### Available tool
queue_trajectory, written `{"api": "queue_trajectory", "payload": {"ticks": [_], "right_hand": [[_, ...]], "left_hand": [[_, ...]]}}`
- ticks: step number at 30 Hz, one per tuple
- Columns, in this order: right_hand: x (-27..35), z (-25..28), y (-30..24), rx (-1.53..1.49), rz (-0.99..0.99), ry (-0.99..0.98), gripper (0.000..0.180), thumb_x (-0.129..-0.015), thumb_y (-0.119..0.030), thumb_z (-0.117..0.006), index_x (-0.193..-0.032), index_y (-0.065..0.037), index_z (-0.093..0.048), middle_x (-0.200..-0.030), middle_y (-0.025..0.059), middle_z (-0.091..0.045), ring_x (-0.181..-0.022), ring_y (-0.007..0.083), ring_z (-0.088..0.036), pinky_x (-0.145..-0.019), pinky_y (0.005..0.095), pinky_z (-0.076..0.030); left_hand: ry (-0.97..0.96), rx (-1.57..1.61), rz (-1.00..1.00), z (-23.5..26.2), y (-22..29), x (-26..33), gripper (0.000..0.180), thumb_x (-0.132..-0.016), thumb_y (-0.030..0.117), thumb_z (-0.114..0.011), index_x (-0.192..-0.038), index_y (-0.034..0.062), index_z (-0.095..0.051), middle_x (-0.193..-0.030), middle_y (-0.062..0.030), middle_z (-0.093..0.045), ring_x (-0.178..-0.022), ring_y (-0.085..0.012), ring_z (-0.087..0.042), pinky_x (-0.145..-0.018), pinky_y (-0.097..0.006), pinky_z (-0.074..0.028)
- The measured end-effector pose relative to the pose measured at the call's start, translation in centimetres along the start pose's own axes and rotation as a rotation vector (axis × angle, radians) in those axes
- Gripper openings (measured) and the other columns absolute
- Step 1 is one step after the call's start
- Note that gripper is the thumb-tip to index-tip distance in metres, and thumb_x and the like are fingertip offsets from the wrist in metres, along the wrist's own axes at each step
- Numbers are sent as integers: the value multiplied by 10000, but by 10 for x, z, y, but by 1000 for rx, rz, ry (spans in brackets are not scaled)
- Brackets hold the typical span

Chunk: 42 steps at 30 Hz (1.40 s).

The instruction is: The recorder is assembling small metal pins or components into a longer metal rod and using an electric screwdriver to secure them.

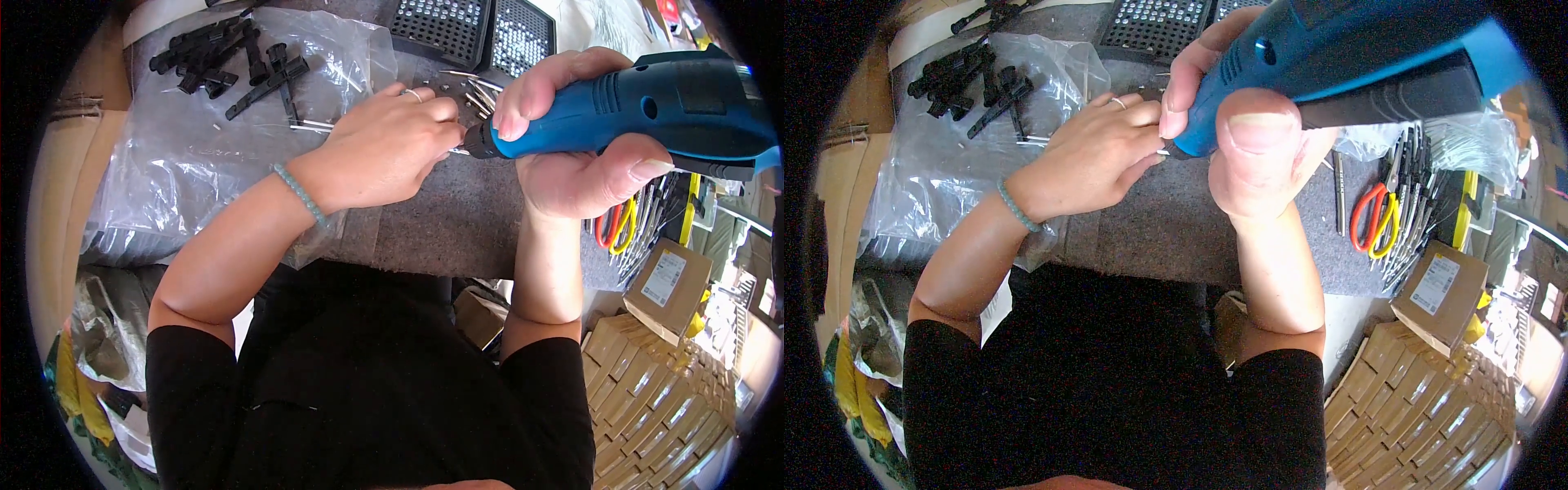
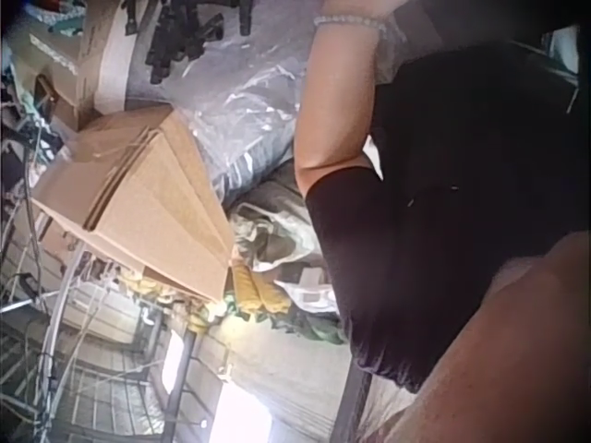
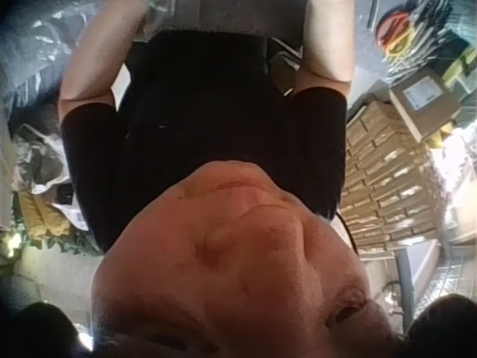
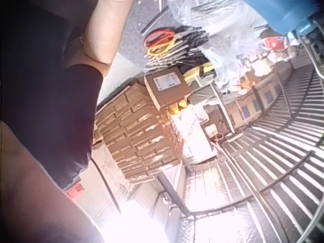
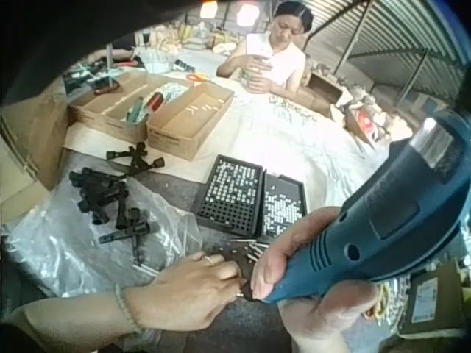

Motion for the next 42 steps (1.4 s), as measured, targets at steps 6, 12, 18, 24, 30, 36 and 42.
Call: {"api": "queue_trajectory", "payload": {"ticks": [6, 12, 18, 24, 30, 36, 42], "right_hand": [[0, -1, 2, -21, -2, -47, 825, -773, -791, -450, -1136, -51, -471, -766, 104, -567, -570, 185, -565, -506, 291, -485], [-1, -14, -8, 87, -124, 3, 832, -753, -802, -467, -1125, -57, -468, -768, 105, -560, -568, 183, -563, -513, 286, -488], [-5, -4, -2, 67, -126, -32, 835, -740, -806, -480, -1117, -62, -465, -771, 103, -554, -566, 181, -557, -518, 283, -484], [-5, -23, -10, -30, -191, 140, 790, -679, -611, -744, -1088, 7, -467, -714, 145, -594, -559, 184, -571, -505, 290, -491], [-6, -23, -10, -11, -198, 116, 802, -685, -644, -720, -1088, 1, -465, -714, 131, -589, -548, 176, -564, -496, 276, -484], [-9, -21, -7, 228, -200, 12, 914, -769, -796, -433, -1241, -13, -428, -865, 139, -547, -555, 160, -543, -502, 271, -464], [-9, -7, 2, 164, -136, -30, 896, -832, -730, -425, -1269, 50, -374, -1042, 183, -543, -561, 162, -561, -492, 263, -473]], "left_hand": [[22, -6, -11, -2, 0, 1, 111, -743, 70, -609, -850, 54, -632, -873, -64, -565, -931, -230, -570, -788, -365, -432], [26, 55, 8, -4, -3, 1, 81, -753, 75, -607, -825, 51, -633, -868, -60, -568, -928, -232, -570, -790, -377, -432], [13, 70, 8, -3, -4, -1, 65, -778, 86, -601, -823, 56, -638, -862, -65, -581, -938, -248, -571, -810, -399, -429], [-132, 91, 52, 1, -7, -3, 244, -801, 101, -639, -1042, 77, -608, -1068, -63, -603, -1025, -266, -560, -861, -419, -414], [-70, 81, 34, -3, -7, -2, 167, -793, 101, -625, -957, 68, -632, -989, -65, -608, -999, -256, -568, -849, -406, -420], [-26, 96, 24, -2, -7, -2, 100, -789, 105, -610, -862, 55, -657, -895, -67, -618, -964, -250, -579, -829, -393, -427], [-46, 100, 29, 1, -5, -3, 100, -800, 112, -609, -865, 54, -656, -909, -69, -622, -964, -257, -580, -838, -399, -428]]}}
Point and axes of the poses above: each hand's wrist, its own x-axis away from the middle knuckle, its own z-axis out of the back of the hand, y = z × x, the point moved 1 cm from there along -x, towards the middle knuckle
